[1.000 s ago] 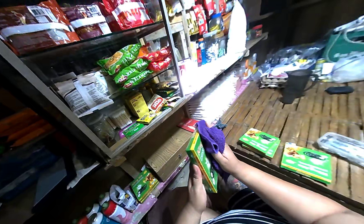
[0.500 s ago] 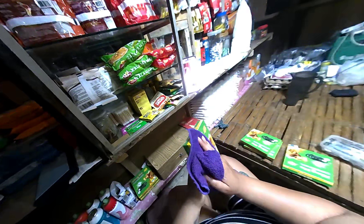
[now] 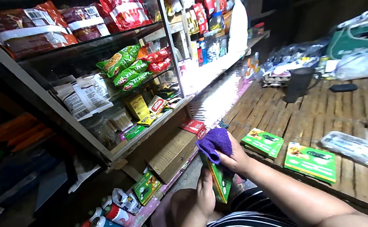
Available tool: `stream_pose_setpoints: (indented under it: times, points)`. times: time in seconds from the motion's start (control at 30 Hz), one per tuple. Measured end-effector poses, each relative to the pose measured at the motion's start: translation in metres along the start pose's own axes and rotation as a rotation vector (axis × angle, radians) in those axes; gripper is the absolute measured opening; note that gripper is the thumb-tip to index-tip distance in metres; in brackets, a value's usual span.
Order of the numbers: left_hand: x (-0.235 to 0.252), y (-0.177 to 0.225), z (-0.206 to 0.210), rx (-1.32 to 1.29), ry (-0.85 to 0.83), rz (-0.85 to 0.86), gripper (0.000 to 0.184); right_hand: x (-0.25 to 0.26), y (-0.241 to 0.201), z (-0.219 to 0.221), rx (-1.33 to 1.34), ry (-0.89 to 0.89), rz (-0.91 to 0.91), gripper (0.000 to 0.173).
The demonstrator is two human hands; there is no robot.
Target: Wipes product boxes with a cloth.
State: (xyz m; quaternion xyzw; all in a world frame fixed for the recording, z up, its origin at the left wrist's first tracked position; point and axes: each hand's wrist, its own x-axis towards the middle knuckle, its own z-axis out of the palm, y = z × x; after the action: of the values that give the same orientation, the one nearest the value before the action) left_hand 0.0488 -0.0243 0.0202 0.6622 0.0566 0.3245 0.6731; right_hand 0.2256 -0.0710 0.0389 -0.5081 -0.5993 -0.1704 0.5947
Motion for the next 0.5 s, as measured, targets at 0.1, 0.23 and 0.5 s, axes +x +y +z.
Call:
stream_pose_setpoints:
  times: [0.1, 0.23, 0.5]
  points:
    - [0.001, 0.002, -0.004, -0.046, -0.032, -0.004, 0.080, 0.002, 0.014, -0.005, -0.003, 0.025, 0.067, 0.056]
    - [0.001, 0.003, -0.005, -0.094, -0.008, 0.012, 0.078, 0.001, 0.027, -0.005, 0.060, 0.069, 0.190, 0.057]
    - [0.004, 0.003, -0.012, -0.146, 0.074, 0.101, 0.081, -0.009, 0.014, 0.007, 0.195, 0.058, 0.332, 0.050]
